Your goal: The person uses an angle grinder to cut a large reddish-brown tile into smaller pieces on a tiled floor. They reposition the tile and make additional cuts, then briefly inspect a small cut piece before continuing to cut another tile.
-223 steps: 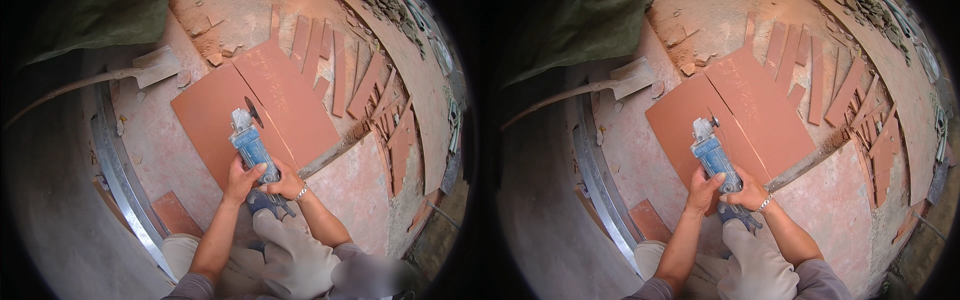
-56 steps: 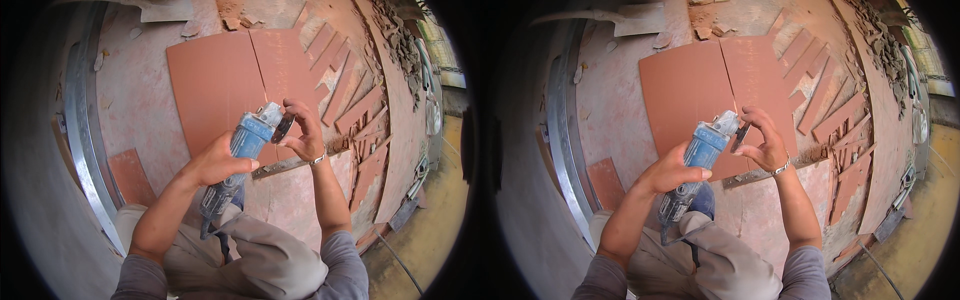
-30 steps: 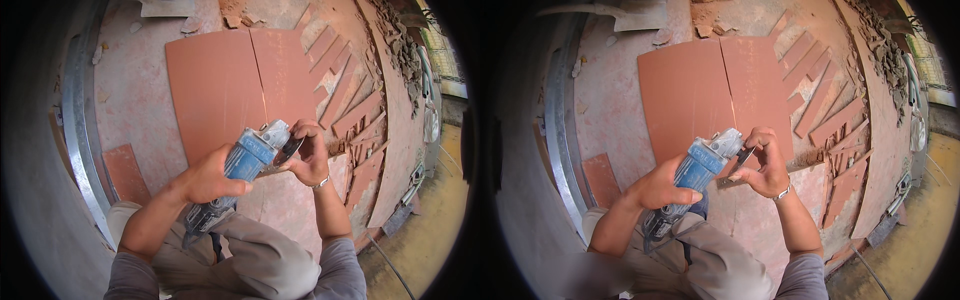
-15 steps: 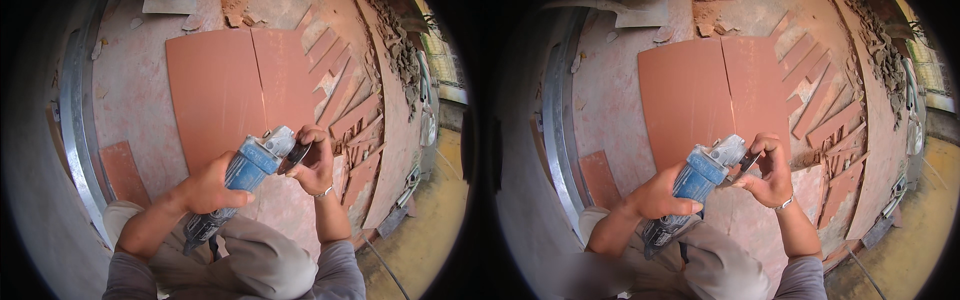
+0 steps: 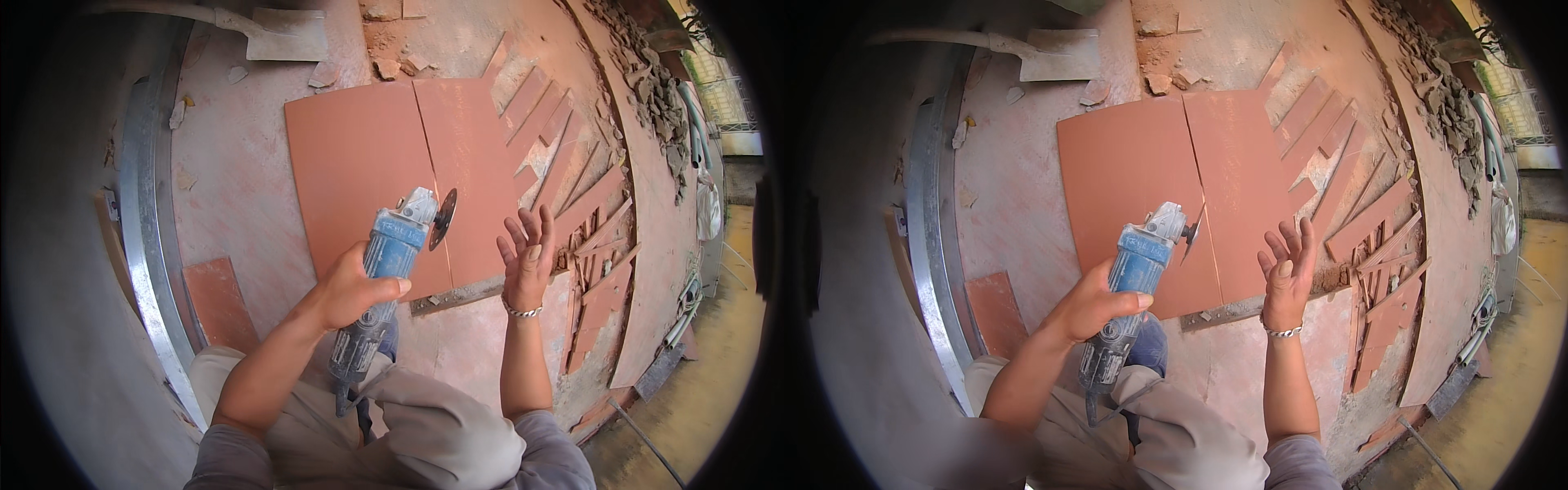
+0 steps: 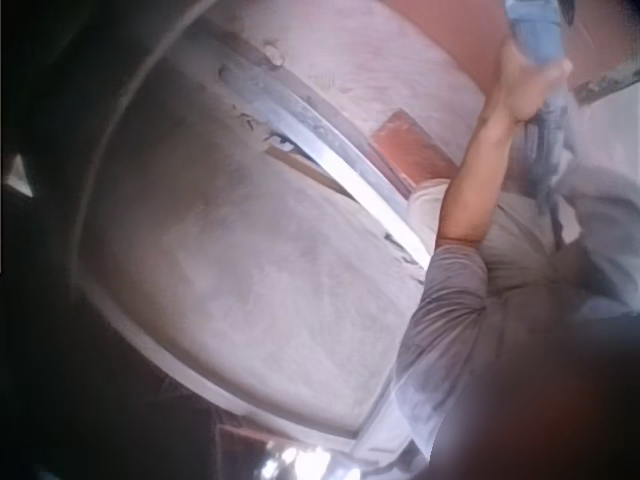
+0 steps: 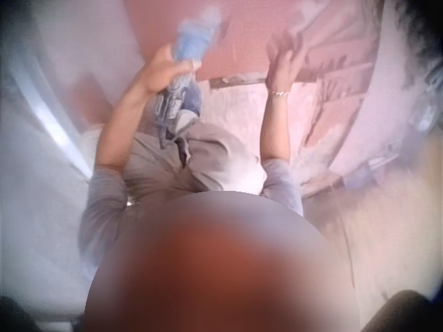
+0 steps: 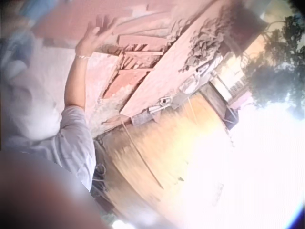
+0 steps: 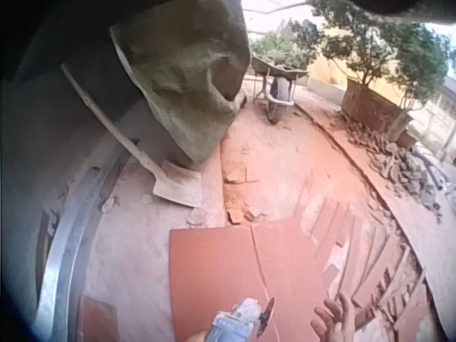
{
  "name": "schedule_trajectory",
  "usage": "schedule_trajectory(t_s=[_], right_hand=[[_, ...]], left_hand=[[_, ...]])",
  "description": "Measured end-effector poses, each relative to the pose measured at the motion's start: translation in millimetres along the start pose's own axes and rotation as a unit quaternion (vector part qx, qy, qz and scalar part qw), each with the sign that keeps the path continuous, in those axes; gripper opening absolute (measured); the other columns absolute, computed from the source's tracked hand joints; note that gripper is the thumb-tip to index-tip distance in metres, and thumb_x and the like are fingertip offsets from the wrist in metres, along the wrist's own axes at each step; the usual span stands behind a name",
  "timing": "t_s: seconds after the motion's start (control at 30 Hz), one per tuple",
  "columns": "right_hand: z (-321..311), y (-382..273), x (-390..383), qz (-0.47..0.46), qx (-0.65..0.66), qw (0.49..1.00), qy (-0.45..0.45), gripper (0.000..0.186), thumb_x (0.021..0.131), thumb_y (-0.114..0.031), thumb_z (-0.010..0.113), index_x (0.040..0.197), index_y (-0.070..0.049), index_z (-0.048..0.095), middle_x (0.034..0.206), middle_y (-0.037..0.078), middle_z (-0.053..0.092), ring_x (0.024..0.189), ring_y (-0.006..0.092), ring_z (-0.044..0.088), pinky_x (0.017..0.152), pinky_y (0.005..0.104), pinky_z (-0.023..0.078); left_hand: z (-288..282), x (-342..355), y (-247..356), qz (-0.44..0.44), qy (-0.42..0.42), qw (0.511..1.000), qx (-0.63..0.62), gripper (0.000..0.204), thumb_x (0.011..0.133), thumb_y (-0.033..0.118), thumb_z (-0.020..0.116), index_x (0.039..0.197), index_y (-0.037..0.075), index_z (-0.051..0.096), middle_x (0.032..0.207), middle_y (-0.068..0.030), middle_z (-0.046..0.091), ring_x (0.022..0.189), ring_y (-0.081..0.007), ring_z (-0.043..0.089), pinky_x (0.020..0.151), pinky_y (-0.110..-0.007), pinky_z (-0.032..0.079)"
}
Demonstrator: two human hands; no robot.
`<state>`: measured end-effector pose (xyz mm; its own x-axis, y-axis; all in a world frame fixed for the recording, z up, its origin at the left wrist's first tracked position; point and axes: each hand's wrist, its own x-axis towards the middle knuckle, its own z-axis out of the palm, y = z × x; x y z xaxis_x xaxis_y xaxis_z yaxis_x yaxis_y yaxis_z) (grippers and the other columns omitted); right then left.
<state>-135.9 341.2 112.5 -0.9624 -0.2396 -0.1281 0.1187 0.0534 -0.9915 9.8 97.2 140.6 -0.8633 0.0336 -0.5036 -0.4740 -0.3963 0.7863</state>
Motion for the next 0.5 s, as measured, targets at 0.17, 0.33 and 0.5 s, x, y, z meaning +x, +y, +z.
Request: schedule_trajectory(t_s=[0.17, 0.33, 0.5], right_hand=[[9, 27, -14, 0.050, -0.016, 0.999, -0.011, 0.098, 0.091, -0.060, 0.073, 0.158, -0.002, 0.032, 0.143, 0.018, 0.048, 0.116, 0.0232, 0.061, 0.092, 0.0363, 0.057], [18, 39, -22, 0.071, -0.013, 0.997, -0.011, 0.082, 0.096, -0.047, 0.073, 0.152, 0.001, 0.037, 0.135, 0.017, 0.051, 0.109, 0.0213, 0.062, 0.089, 0.0343, 0.057], [14, 41, -27, 0.106, -0.023, 0.993, -0.036, 0.037, 0.106, -0.040, 0.061, 0.099, -0.004, 0.061, 0.082, 0.004, 0.060, 0.068, 0.0104, 0.059, 0.060, 0.0246, 0.051]], left_hand=[[-18, 11, -11, -0.040, 0.058, 0.996, -0.057, 0.030, 0.090, 0.019, 0.070, 0.112, 0.002, 0.058, 0.088, -0.0063, 0.062, 0.074, -0.0160, 0.068, 0.064, -0.032, 0.056], [-28, 13, -15, -0.081, 0.087, 0.988, -0.098, 0.030, 0.093, 0.023, 0.069, 0.111, 0.002, 0.059, 0.085, -0.0071, 0.063, 0.073, -0.0179, 0.070, 0.060, -0.032, 0.058], [-32, 16, -19, -0.076, 0.093, 0.986, -0.115, 0.028, 0.093, 0.025, 0.068, 0.107, 0.002, 0.061, 0.082, -0.0079, 0.065, 0.070, -0.0183, 0.071, 0.056, -0.032, 0.058]])
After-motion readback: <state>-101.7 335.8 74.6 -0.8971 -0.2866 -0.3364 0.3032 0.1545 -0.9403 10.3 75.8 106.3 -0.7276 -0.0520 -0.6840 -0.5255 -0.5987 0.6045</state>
